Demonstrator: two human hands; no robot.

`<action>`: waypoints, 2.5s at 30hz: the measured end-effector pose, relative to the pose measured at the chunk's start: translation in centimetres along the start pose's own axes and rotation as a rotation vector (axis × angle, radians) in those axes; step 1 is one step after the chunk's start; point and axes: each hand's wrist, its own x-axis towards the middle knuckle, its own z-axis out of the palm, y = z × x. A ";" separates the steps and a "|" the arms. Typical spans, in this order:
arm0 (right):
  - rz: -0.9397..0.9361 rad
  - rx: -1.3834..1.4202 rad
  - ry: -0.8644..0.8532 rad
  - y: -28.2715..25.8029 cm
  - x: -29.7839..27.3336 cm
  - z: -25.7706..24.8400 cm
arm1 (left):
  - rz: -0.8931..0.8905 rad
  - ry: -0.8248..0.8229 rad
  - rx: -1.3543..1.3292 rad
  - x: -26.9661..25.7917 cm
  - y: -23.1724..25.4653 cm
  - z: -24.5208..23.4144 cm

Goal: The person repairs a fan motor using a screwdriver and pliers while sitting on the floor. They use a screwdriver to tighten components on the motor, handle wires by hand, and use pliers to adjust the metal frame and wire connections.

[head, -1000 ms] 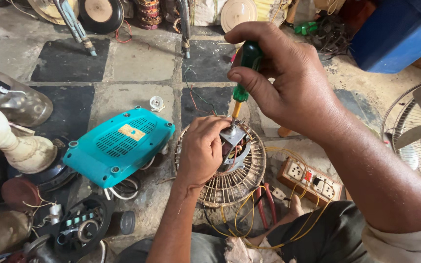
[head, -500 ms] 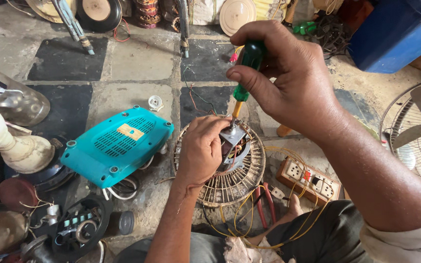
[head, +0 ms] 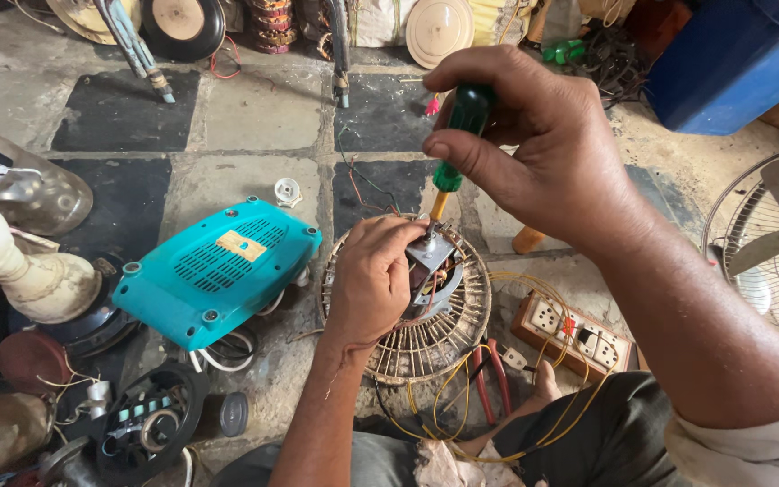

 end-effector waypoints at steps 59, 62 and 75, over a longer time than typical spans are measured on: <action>0.487 0.077 0.679 3.6 -8.1 -1.5 | -0.214 0.273 0.034 -6.2 -1.8 1.4; 0.932 0.456 0.793 8.7 -15.6 2.0 | -0.432 0.118 -0.349 -7.5 -2.6 2.6; 0.518 -0.182 0.340 8.6 -22.6 14.2 | -0.381 0.324 -0.394 -6.8 -3.5 6.6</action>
